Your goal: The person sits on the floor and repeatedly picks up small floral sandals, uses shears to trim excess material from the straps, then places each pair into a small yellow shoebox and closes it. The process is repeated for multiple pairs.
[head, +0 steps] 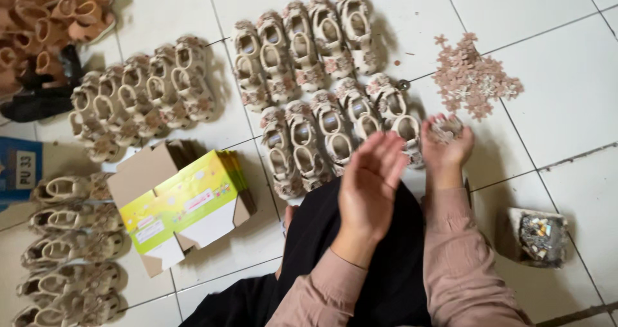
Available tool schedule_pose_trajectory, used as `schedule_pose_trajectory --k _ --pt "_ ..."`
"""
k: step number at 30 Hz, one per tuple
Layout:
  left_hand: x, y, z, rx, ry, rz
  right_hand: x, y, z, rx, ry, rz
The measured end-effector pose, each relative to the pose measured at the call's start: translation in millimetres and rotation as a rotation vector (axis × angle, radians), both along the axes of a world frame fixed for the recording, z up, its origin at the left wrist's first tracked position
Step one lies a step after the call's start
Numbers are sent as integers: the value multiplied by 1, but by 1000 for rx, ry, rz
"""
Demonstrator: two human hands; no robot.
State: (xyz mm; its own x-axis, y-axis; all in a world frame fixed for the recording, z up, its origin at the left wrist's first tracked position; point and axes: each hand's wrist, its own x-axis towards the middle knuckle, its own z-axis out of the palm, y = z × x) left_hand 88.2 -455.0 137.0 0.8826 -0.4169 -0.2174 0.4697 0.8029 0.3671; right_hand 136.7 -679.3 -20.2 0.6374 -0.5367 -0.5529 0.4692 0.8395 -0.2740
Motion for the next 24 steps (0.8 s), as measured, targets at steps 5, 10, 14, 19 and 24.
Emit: schedule_pose_trajectory --k 5,10,14,19,24 --pt "5 -34 -17 -131 49 -82 -21 -52 -43 -264 193 -138" --pt "10 -20 -34 -112 9 -85 -11 -66 -28 -754 540 -108" --pt "7 -17 -41 -104 -27 -68 4 -61 -20 -1775 730 -272" --pt "5 -21 -43 -95 -60 -87 31 -54 -26 -2010 726 213" --pt "6 -11 -38 -182 -30 -61 3 -28 -23 -1790 592 296"
